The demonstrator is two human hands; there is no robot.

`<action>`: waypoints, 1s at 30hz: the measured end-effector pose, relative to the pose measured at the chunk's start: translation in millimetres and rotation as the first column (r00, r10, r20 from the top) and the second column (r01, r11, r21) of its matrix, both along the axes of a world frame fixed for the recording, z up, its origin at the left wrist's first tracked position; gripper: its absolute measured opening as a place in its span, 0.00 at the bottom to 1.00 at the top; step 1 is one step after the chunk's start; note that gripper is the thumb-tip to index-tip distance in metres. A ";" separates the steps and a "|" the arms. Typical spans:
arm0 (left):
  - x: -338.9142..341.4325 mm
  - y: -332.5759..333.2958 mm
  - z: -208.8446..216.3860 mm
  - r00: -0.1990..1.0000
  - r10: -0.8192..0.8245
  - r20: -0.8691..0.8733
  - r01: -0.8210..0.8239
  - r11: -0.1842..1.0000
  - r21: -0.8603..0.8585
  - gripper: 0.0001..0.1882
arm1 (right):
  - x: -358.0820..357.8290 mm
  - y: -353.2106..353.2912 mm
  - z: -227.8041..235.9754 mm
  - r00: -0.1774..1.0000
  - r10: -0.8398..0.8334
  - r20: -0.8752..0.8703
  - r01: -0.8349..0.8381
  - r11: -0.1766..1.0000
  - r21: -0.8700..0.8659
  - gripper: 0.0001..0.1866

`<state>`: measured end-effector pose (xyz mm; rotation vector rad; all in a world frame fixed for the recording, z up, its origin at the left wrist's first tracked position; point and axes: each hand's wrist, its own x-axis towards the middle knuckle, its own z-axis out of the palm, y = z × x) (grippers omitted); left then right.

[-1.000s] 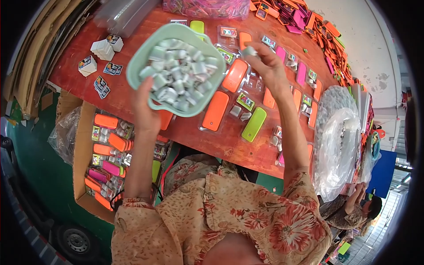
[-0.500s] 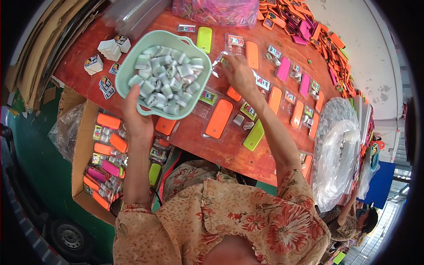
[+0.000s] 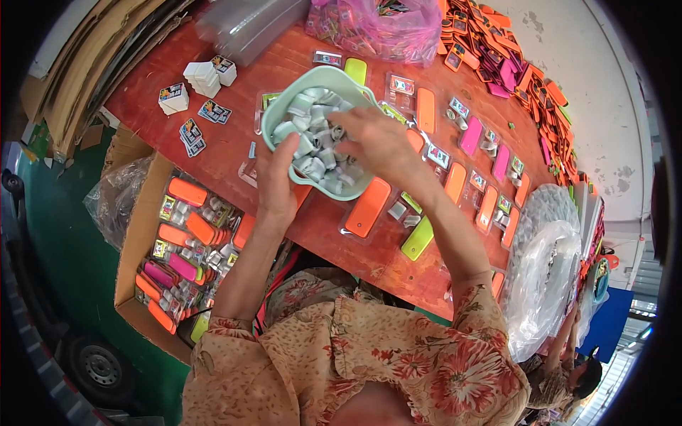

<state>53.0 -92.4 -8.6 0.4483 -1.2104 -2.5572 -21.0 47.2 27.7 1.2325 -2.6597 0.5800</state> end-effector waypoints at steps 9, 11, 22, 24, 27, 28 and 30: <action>2.5 -10.3 1.6 0.998 -0.062 0.024 0.062 0.998 0.013 0.30 | -29.3 24.3 -2.8 0.707 0.281 0.649 0.176 0.819 -0.546 0.08; 1.0 -14.1 -2.4 0.999 -0.044 0.012 0.044 0.999 -0.009 0.31 | -31.7 24.9 6.0 0.938 -0.048 0.344 0.071 0.996 -0.055 0.11; -8.2 5.1 9.7 0.989 0.145 -0.008 -0.145 0.989 -0.036 0.22 | -37.8 25.4 9.2 0.965 0.081 0.249 -0.125 0.978 0.169 0.14; -10.2 0.4 0.7 0.988 0.144 -0.063 -0.144 0.990 0.001 0.20 | -32.2 26.7 14.6 0.895 -0.038 0.445 0.053 0.998 -0.023 0.13; -1.1 -23.5 -12.8 0.999 -0.025 0.043 0.020 0.994 0.105 0.18 | -43.5 38.9 13.0 0.643 0.059 0.763 0.402 0.823 -0.402 0.12; 2.5 -28.4 -3.1 1.000 -0.013 -0.011 0.015 0.974 0.225 0.17 | -52.9 48.4 3.7 0.554 0.190 0.810 0.523 0.677 -0.517 0.10; 4.9 -41.2 -1.6 0.996 0.092 0.016 -0.094 0.981 0.169 0.19 | -69.1 59.6 -4.2 0.628 0.183 0.757 0.556 0.575 -0.600 0.08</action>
